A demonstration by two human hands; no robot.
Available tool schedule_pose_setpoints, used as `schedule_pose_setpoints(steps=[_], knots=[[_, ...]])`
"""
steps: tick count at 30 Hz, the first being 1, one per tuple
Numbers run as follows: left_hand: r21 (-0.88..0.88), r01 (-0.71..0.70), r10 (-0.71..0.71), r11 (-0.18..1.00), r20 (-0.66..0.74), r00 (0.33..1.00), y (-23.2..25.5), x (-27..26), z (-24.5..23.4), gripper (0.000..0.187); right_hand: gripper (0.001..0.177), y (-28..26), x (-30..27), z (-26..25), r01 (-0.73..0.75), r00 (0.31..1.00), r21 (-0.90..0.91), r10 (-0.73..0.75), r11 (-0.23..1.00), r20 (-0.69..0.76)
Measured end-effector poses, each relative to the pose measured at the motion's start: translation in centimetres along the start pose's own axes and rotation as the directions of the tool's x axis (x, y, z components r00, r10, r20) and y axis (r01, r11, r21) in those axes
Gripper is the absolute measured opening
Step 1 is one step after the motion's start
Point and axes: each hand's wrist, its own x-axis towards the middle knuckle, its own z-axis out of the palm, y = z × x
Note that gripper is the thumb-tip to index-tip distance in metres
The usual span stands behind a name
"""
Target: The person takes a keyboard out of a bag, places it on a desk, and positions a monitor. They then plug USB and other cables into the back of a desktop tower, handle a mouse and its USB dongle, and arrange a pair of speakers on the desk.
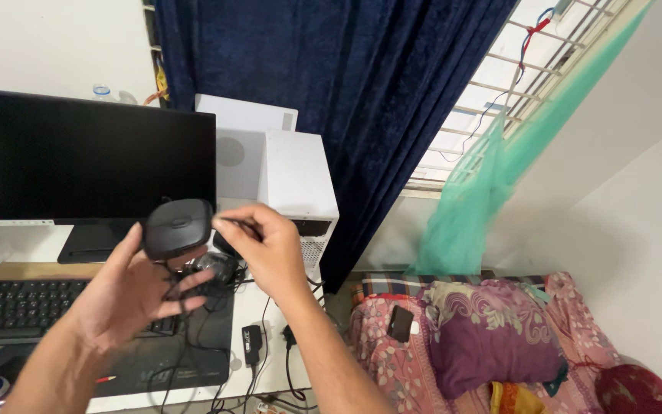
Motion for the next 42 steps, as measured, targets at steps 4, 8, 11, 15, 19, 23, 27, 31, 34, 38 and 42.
schedule_pose_setpoints(steps=[4,8,11,15,19,23,27,31,34,38,42], knots=[[0.255,0.123,-0.116,0.959,-0.041,0.992,-0.3,0.8,-1.9,0.093,0.013,-1.5,1.9,0.6,-0.009,0.993,0.021,0.007,1.000,0.114],[0.560,0.332,-0.232,0.759,-0.244,0.942,-1.0,1.8,-3.4,0.089,0.011,-2.3,3.3,0.2,0.000,0.972,0.102,-0.024,0.995,0.236],[0.789,0.368,-0.184,0.491,-0.318,0.930,-1.4,2.7,-4.3,0.079,0.011,-2.5,3.6,-0.4,-0.168,0.957,0.191,0.113,0.967,0.269],[0.931,0.311,0.127,0.189,-0.337,0.933,-0.7,3.6,-4.8,0.077,0.012,-2.5,3.8,-0.2,-0.145,0.948,0.273,0.055,0.951,0.313],[0.551,-0.377,0.495,0.744,-0.078,0.865,0.7,2.7,-4.1,0.078,0.012,-2.9,4.0,0.2,-0.169,0.939,0.312,0.056,0.935,0.340],[0.209,-0.327,0.312,0.922,0.102,0.945,3.4,1.4,-2.5,0.074,0.010,-3.3,4.5,0.7,-0.176,0.927,0.295,0.058,0.939,0.370],[0.194,-0.360,0.302,0.913,0.272,0.914,5.0,0.6,-0.4,0.055,0.010,-3.9,4.9,1.0,-0.178,0.934,0.255,0.081,0.950,0.349],[0.172,-0.422,0.387,0.890,0.203,0.899,6.6,-0.1,0.8,0.040,0.013,-3.9,5.0,0.5,-0.231,0.933,0.312,0.119,0.922,0.340],[0.139,-0.456,0.451,0.879,0.068,0.890,7.9,-0.8,0.9,0.037,0.017,-3.2,4.6,-0.7,-0.256,0.939,0.286,0.167,0.923,0.302],[0.090,-0.558,0.563,0.825,-0.216,0.798,9.4,-0.5,-0.5,0.028,0.022,-1.0,3.6,-3.0,-0.320,0.927,0.191,0.265,0.928,0.264],[-0.093,-0.701,0.648,0.707,-0.310,0.695,9.7,0.6,-3.4,0.025,0.023,1.6,1.6,-5.2,-0.419,0.892,0.067,0.397,0.906,0.216]])
